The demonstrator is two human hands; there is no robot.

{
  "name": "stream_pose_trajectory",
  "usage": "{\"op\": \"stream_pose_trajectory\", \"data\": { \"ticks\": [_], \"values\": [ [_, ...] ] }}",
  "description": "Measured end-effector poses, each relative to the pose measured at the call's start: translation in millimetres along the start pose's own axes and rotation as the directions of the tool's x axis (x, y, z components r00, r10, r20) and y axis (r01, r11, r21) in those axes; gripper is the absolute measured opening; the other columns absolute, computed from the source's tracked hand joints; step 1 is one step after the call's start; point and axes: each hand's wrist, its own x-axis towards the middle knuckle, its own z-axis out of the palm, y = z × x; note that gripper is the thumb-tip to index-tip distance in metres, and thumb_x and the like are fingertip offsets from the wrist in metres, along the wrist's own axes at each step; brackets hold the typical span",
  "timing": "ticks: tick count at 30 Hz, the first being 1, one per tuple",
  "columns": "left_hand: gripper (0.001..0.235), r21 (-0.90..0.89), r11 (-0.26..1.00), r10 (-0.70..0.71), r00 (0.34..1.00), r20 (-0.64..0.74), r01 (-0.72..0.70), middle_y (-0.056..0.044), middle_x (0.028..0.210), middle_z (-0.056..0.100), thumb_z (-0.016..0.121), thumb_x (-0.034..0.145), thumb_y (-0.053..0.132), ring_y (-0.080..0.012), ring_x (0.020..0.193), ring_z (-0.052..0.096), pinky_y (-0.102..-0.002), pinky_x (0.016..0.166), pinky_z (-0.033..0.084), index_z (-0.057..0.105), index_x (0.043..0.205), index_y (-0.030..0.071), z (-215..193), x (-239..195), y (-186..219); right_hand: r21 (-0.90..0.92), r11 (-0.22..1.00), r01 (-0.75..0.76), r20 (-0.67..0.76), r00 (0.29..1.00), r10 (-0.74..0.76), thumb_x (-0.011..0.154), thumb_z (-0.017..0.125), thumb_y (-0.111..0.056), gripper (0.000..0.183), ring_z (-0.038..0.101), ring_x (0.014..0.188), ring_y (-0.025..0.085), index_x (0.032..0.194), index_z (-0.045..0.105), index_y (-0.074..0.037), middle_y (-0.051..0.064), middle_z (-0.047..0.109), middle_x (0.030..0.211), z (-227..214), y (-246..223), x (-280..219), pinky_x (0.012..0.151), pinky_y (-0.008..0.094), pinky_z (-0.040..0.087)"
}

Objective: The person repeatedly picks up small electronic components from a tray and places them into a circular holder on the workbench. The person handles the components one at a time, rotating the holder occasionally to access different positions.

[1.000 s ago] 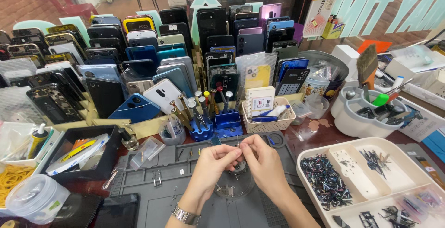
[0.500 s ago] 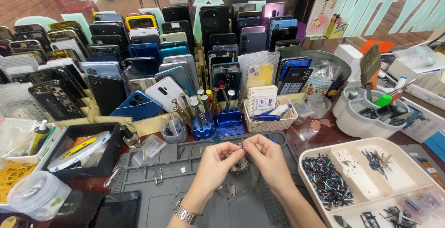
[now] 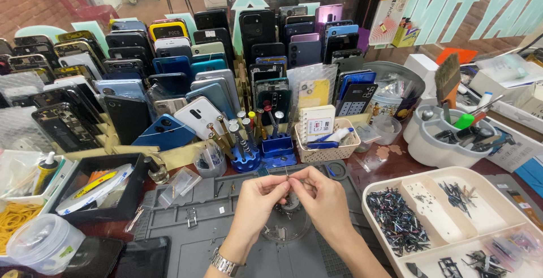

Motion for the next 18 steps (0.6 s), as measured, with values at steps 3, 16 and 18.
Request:
{"op": "stream_pose_trajectory", "data": {
  "ticks": [3, 16, 18],
  "values": [
    [0.024, 0.244, 0.97, 0.026, 0.999, -0.046, -0.014, -0.008, 0.084, 0.078, 0.071, 0.091, 0.012, -0.0091, 0.066, 0.064, -0.023, 0.062, 0.053, 0.08, 0.108, -0.002, 2.7, -2.1, 1.1, 0.022, 0.998, -0.052, 0.032, 0.998, 0.052, 0.091, 0.071, -0.02, 0.017, 0.047, 0.048, 0.009, 0.092, 0.072, -0.003, 0.005, 0.06, 0.055, 0.1, -6.0, 0.5, 0.047, 0.028, 0.037],
    [0.026, -0.224, 0.96, -0.141, 0.981, 0.133, 0.169, -0.004, 0.089, 0.074, 0.066, 0.096, 0.018, -0.0088, 0.078, 0.063, -0.023, 0.071, 0.052, 0.076, 0.105, -0.004, -10.7, 4.7, -2.7, -0.045, 0.976, 0.215, -0.036, 0.976, -0.216, 0.089, 0.071, -0.016, 0.012, 0.074, 0.07, 0.015, 0.096, 0.07, -0.007, 0.004, 0.072, 0.079, -8.2, -17.1, -3.1, 0.06, 0.03, 0.056],
    [0.026, -0.209, 0.964, -0.138, 0.982, 0.132, 0.164, -0.004, 0.087, 0.074, 0.067, 0.097, 0.02, -0.0078, 0.076, 0.06, -0.022, 0.067, 0.048, 0.076, 0.101, -0.004, -9.9, 3.7, 0.3, -0.221, 0.931, 0.289, -0.008, 0.955, -0.298, 0.088, 0.075, -0.016, 0.01, 0.065, 0.061, 0.021, 0.094, 0.072, -0.008, 0.008, 0.064, 0.068, -11.8, -20.1, -6.3, 0.056, 0.035, 0.05]
  ]
}}
